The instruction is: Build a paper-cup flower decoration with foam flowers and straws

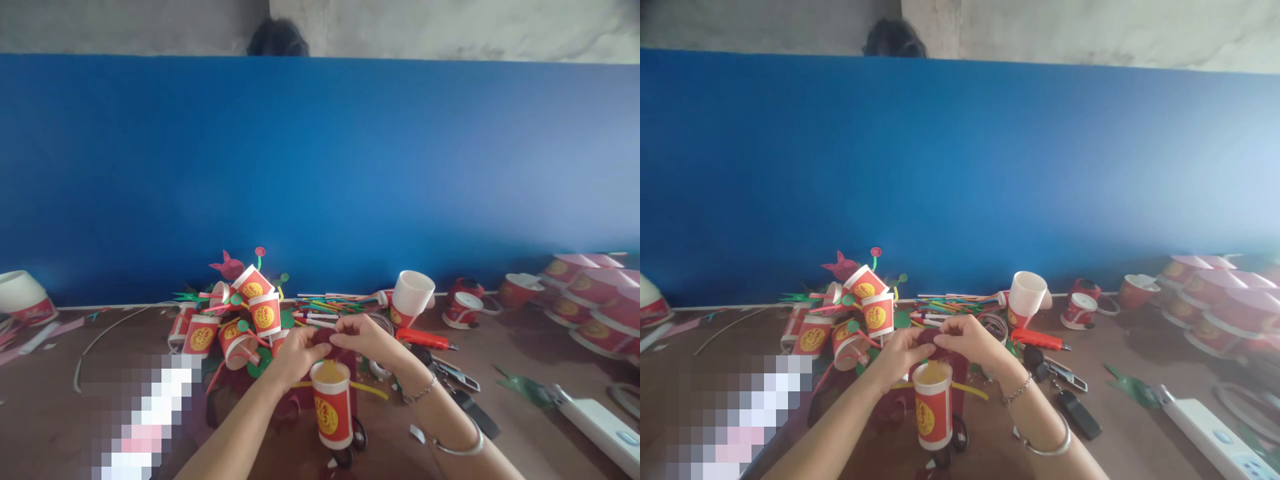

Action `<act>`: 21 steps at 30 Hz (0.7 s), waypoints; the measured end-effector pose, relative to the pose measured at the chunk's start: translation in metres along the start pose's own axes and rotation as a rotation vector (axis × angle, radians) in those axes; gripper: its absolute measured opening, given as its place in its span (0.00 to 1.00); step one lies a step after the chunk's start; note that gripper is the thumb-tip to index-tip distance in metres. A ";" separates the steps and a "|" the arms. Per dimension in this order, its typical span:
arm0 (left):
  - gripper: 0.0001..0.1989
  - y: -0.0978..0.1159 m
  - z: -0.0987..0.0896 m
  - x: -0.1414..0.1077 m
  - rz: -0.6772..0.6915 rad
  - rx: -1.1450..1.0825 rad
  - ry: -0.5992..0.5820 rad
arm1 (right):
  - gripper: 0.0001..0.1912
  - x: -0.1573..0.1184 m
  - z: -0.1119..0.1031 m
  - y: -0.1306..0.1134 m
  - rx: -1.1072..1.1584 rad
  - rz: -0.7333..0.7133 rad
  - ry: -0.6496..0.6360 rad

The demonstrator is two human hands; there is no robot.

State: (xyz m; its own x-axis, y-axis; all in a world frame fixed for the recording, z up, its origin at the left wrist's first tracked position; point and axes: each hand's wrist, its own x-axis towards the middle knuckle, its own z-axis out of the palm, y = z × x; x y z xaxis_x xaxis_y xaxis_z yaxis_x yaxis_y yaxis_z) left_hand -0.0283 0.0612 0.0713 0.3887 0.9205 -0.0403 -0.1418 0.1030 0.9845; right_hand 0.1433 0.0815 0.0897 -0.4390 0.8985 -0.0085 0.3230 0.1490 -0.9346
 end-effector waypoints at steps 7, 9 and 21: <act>0.12 -0.007 -0.009 0.003 -0.125 0.292 0.106 | 0.18 0.003 -0.016 0.013 -0.379 0.049 0.027; 0.12 -0.008 -0.011 0.002 -0.170 0.416 0.162 | 0.13 0.003 -0.026 0.021 -0.657 0.083 0.079; 0.24 -0.007 -0.015 -0.012 -0.310 0.731 -0.007 | 0.11 0.000 -0.060 0.053 -0.999 0.278 0.184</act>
State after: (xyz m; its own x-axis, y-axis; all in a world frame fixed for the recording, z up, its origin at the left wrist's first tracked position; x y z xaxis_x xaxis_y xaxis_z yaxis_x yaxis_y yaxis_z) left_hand -0.0459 0.0552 0.0627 0.3189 0.8876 -0.3325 0.6068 0.0783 0.7910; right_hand 0.2108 0.1143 0.0610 -0.1363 0.9896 -0.0458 0.9738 0.1253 -0.1895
